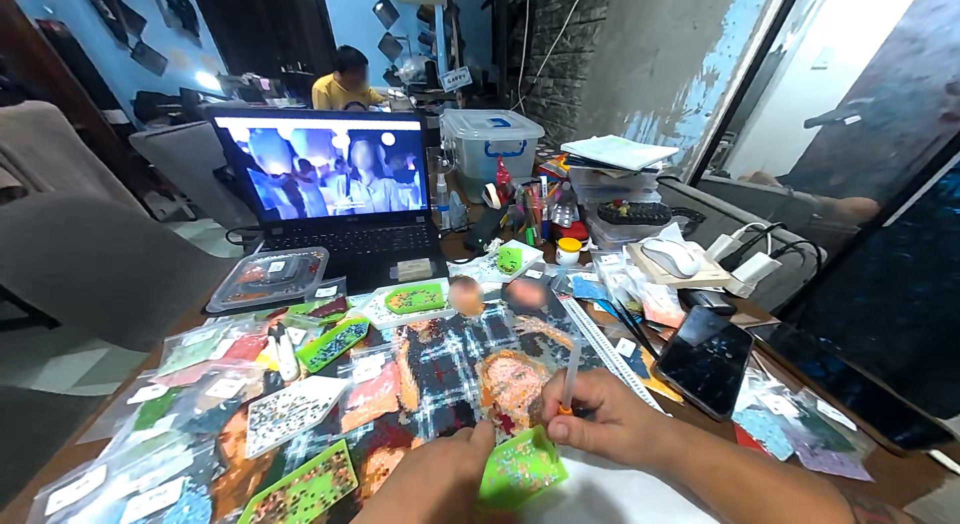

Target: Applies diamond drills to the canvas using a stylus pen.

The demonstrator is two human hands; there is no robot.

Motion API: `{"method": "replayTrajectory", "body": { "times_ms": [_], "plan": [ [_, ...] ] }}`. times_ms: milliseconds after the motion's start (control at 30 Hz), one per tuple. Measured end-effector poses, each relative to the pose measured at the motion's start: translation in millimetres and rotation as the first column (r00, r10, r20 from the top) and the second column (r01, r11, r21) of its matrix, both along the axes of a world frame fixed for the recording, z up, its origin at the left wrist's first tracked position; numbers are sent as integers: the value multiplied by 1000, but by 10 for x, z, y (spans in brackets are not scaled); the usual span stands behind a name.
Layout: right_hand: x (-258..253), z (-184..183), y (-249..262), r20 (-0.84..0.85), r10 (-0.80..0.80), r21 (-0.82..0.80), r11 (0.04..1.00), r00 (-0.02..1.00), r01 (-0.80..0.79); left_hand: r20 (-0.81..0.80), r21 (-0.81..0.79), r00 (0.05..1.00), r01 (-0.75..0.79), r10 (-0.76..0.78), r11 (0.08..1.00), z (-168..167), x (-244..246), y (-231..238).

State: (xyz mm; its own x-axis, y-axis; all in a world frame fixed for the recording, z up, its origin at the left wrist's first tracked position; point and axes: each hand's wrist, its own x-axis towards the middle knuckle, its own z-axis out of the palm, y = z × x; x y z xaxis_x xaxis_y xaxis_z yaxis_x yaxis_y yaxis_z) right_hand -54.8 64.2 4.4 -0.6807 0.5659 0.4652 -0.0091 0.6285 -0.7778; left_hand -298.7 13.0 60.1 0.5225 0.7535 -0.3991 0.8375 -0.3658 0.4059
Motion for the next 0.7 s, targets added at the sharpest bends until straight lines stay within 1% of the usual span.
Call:
{"method": "replayTrajectory", "body": {
  "times_ms": [133, 300, 367, 433, 500, 533, 633, 700],
  "plan": [
    [52, 64, 14, 46, 44, -80, 996, 998, -40, -9, -5, 1000, -3, 3, 1000, -11, 1, 3],
    [99, 84, 63, 84, 23, -60, 998, 996, -18, -33, -28, 999, -19, 18, 999, 13, 14, -1],
    [106, 133, 49, 147, 12, -28, 1000, 989, -8, -30, -28, 999, -25, 24, 999, 13, 18, -9],
    [108, 179, 20, 222, -14, 70, 998, 975, -1, -19, -16, 1000, -24, 24, 1000, 16, 18, -23],
    [113, 179, -2, 311, -69, 197, 980, 948, 6, -11, -8, 1000, -24, 24, 1000, 25, 16, -37],
    [114, 183, -18, 377, -94, 236, 972, 921, 3, -11, -5, 1000, -25, 25, 1000, 23, 15, -38],
    [103, 234, -47, 567, -124, 261, 965, 815, -35, -28, -19, 999, -31, 31, 999, 39, 20, -35],
    [92, 250, -49, 625, -124, 246, 968, 771, -43, -26, -32, 999, -37, 37, 999, 52, 19, -33]
  ]
}}
